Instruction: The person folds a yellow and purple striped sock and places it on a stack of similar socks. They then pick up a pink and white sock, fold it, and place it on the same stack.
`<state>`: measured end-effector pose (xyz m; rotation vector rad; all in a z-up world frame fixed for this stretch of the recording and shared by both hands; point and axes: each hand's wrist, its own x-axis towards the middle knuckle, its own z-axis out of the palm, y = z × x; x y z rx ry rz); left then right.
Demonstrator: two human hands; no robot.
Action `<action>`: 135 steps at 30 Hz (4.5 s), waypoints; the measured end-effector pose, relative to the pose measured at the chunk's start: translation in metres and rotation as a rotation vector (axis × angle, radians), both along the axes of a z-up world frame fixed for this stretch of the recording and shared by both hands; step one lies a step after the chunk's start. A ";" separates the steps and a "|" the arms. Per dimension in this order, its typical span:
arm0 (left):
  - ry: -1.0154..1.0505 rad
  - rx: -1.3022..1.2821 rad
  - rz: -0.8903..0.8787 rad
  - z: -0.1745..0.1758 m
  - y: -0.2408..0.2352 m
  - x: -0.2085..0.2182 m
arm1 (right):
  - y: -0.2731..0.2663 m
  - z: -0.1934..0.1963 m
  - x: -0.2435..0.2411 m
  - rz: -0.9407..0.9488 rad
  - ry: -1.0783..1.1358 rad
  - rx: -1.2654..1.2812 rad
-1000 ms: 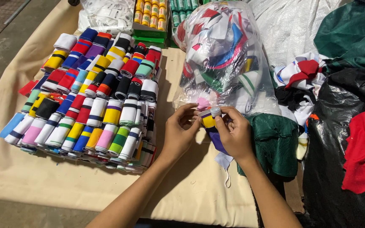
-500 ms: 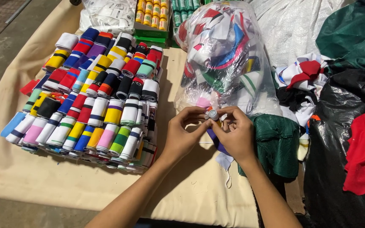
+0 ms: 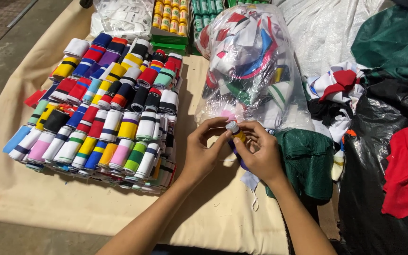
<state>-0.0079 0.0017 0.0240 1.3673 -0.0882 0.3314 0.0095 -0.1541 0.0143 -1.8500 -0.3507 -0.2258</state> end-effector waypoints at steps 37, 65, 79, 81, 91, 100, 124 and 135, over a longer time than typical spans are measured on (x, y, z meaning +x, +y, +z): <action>0.123 0.580 0.681 0.093 0.249 -0.068 | 0.252 0.105 0.087 0.361 0.095 -0.192; -0.033 0.439 0.221 0.109 0.183 -0.067 | 0.203 0.155 0.032 0.395 0.427 -0.334; -0.063 0.717 0.437 0.096 0.188 -0.111 | 0.227 0.154 -0.002 0.432 0.573 -0.408; -0.029 0.713 0.528 0.089 0.187 -0.111 | 0.230 0.150 0.000 0.448 0.550 -0.367; -0.075 0.691 0.706 0.077 0.230 -0.092 | 0.275 0.154 0.007 0.492 0.288 -0.381; 0.144 0.966 0.720 0.066 0.237 -0.068 | 0.289 0.125 0.037 0.454 0.152 -0.608; 0.076 1.044 0.455 0.055 0.244 -0.041 | 0.289 0.120 0.025 0.384 -0.094 -0.892; 0.028 0.996 0.429 0.053 0.244 -0.041 | 0.285 0.122 0.018 0.374 -0.143 -0.862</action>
